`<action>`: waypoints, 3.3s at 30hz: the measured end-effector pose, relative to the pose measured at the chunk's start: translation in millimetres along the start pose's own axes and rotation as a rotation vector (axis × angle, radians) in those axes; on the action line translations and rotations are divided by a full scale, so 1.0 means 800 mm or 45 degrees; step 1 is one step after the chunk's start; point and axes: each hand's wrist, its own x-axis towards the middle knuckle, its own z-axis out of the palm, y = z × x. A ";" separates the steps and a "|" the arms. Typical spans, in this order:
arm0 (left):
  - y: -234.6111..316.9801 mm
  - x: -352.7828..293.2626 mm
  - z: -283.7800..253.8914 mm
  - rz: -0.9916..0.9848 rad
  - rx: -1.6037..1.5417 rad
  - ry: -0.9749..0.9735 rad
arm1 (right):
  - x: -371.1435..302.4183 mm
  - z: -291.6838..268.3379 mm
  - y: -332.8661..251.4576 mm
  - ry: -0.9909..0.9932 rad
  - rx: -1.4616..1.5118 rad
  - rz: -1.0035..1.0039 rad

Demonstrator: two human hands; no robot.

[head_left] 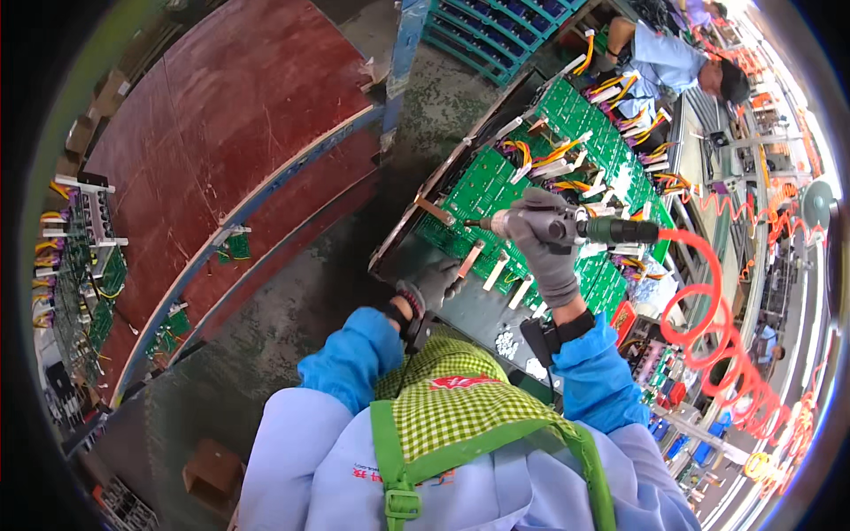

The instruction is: Assembling components and soldering circuit boards in a factory environment.

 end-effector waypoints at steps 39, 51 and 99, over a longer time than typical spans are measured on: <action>0.041 0.004 -0.100 -0.573 -0.451 0.154 | 0.019 0.041 0.037 -0.245 -0.117 0.024; 0.030 0.011 -0.066 -0.225 -0.652 0.057 | 0.019 0.038 0.042 -0.190 0.015 0.078; 0.011 0.035 -0.085 -0.634 -0.759 -0.016 | -0.001 0.034 0.004 -0.225 0.193 0.061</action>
